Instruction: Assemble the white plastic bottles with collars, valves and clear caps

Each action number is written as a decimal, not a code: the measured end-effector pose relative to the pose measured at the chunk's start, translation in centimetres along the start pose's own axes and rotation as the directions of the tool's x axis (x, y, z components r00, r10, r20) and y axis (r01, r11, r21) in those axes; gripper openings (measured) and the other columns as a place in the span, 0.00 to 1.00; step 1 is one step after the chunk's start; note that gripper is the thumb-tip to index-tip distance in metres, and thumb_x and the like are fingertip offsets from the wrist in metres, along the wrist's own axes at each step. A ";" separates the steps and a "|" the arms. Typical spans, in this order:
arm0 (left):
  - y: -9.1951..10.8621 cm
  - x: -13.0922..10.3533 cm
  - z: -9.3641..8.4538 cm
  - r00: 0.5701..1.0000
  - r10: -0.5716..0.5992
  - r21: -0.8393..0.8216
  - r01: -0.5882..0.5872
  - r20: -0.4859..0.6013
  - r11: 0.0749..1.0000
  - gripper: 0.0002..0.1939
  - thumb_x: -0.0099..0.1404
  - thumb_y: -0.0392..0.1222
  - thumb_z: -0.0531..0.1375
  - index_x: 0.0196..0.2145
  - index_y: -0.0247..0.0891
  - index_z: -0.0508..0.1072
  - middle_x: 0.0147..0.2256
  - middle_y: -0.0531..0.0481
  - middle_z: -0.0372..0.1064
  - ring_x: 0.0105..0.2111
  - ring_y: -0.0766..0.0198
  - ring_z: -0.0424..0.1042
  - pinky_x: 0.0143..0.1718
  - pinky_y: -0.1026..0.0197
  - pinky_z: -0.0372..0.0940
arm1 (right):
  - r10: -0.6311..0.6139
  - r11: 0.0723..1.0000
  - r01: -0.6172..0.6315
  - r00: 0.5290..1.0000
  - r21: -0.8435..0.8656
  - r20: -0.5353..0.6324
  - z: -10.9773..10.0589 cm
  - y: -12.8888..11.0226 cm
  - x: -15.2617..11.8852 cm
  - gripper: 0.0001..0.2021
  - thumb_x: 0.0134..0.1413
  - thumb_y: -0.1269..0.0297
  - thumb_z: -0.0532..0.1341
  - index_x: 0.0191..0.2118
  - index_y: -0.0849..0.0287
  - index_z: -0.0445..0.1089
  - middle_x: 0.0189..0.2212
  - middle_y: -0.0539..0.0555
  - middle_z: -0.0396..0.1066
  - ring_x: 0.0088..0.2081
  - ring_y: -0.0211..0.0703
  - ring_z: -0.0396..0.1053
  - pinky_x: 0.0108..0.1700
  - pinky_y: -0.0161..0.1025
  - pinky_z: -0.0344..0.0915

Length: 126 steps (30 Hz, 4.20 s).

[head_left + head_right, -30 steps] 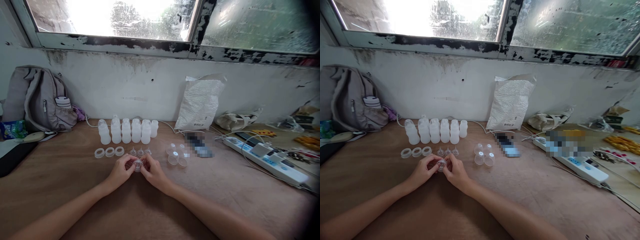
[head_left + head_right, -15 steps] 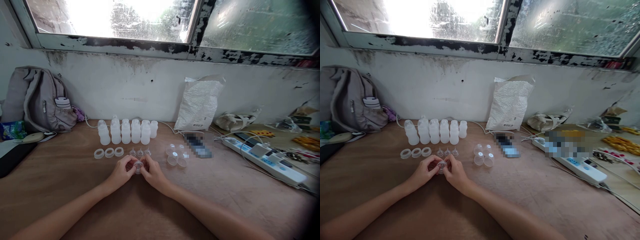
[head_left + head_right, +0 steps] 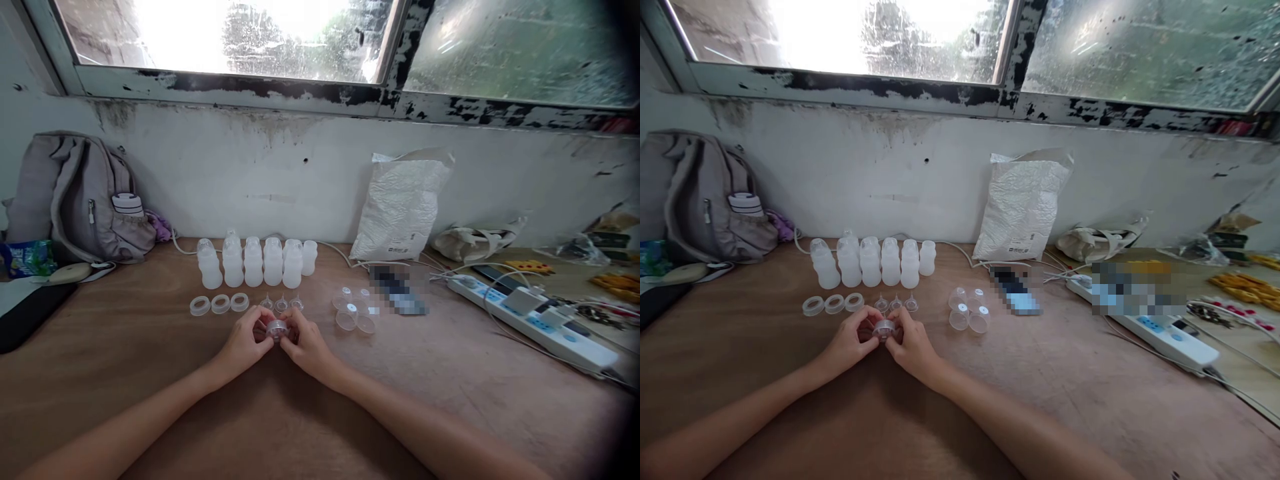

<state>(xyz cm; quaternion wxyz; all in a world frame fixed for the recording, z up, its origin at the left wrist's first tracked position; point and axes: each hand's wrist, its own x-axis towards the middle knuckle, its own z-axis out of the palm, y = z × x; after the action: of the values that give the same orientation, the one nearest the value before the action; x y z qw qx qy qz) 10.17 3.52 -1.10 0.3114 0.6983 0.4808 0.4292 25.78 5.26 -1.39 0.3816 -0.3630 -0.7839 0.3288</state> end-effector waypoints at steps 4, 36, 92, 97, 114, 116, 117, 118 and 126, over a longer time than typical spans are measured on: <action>0.3 -0.2 0.1 1.000 -0.022 0.017 0.021 0.003 1.000 0.11 0.47 0.29 0.54 0.29 0.38 0.59 0.27 0.56 0.58 0.27 0.70 0.61 0.26 0.68 0.61 | -0.005 1.000 0.005 1.000 -0.011 0.006 0.0 0.1 -0.1 0.12 0.39 0.77 0.52 0.33 0.57 0.57 0.20 0.44 0.58 0.22 0.32 0.55 0.25 0.29 0.52; 0.1 0.5 0.3 0.996 -0.053 0.025 0.052 0.068 0.998 0.09 0.51 0.32 0.53 0.32 0.38 0.60 0.24 0.56 0.60 0.24 0.70 0.60 0.24 0.69 0.56 | 0.037 0.997 -0.037 0.999 0.065 0.013 -0.6 -0.5 0.3 0.03 0.48 0.71 0.52 0.31 0.58 0.60 0.20 0.46 0.59 0.22 0.33 0.56 0.25 0.30 0.53; 1.0 -0.1 0.0 0.992 -0.046 0.154 0.027 0.121 0.988 0.06 0.52 0.33 0.54 0.29 0.38 0.60 0.21 0.59 0.57 0.21 0.72 0.56 0.22 0.68 0.52 | -0.005 1.000 0.004 0.999 0.012 0.036 -0.4 -0.2 -0.3 0.09 0.40 0.77 0.51 0.31 0.58 0.58 0.19 0.44 0.56 0.20 0.31 0.53 0.24 0.29 0.51; 1.1 -0.3 0.0 0.996 0.011 0.177 -0.027 0.090 0.984 0.06 0.53 0.33 0.52 0.31 0.38 0.60 0.24 0.57 0.59 0.23 0.71 0.58 0.25 0.68 0.55 | -0.023 0.998 0.022 0.999 0.054 0.029 -0.4 -0.1 -0.2 0.08 0.43 0.75 0.51 0.32 0.59 0.57 0.20 0.44 0.57 0.20 0.30 0.53 0.23 0.28 0.51; 0.5 0.0 -0.1 0.999 -0.046 0.156 0.046 -0.004 0.987 0.07 0.49 0.30 0.52 0.27 0.39 0.58 0.22 0.58 0.57 0.22 0.70 0.57 0.24 0.68 0.53 | -0.160 0.987 0.154 0.970 0.043 0.185 -0.8 -0.9 -0.9 0.12 0.48 0.70 0.53 0.42 0.58 0.57 0.21 0.45 0.60 0.19 0.30 0.58 0.24 0.28 0.56; 0.4 0.1 -0.1 0.999 -0.040 0.149 0.039 0.005 0.988 0.07 0.48 0.30 0.52 0.27 0.38 0.59 0.22 0.58 0.57 0.22 0.70 0.57 0.23 0.68 0.53 | -0.161 0.987 0.154 0.969 0.054 0.187 -0.8 -0.9 -1.0 0.12 0.48 0.69 0.52 0.42 0.58 0.57 0.21 0.45 0.59 0.19 0.30 0.58 0.24 0.28 0.56; 0.4 0.1 -0.1 0.999 -0.034 0.144 0.032 0.010 0.989 0.07 0.49 0.30 0.51 0.27 0.38 0.59 0.22 0.58 0.57 0.22 0.70 0.57 0.23 0.68 0.53 | -0.162 0.986 0.154 0.969 0.058 0.186 -0.8 -0.9 -1.0 0.12 0.49 0.69 0.52 0.42 0.58 0.57 0.21 0.45 0.59 0.19 0.30 0.57 0.24 0.28 0.56; 0.4 0.1 -0.1 0.999 -0.028 0.136 0.025 0.016 0.990 0.07 0.49 0.30 0.51 0.27 0.38 0.59 0.23 0.58 0.57 0.22 0.70 0.57 0.24 0.68 0.53 | -0.164 0.986 0.155 0.969 0.062 0.184 -0.8 -0.9 -0.9 0.12 0.49 0.69 0.53 0.42 0.58 0.57 0.20 0.45 0.59 0.19 0.30 0.57 0.24 0.28 0.56; 0.6 0.1 -0.1 0.999 -0.030 0.097 0.027 0.034 0.995 0.07 0.53 0.31 0.50 0.32 0.38 0.59 0.24 0.57 0.59 0.24 0.69 0.59 0.26 0.66 0.55 | -0.166 0.986 0.158 0.967 0.058 0.194 -1.0 -1.3 -0.8 0.13 0.50 0.69 0.52 0.44 0.58 0.57 0.20 0.44 0.56 0.19 0.30 0.56 0.24 0.28 0.55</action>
<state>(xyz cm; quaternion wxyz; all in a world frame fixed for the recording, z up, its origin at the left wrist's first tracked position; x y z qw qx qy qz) 10.32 3.42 -0.54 0.2918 0.7130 0.5054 0.3887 26.59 4.13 -0.18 0.3349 -0.2549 -0.8379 0.3476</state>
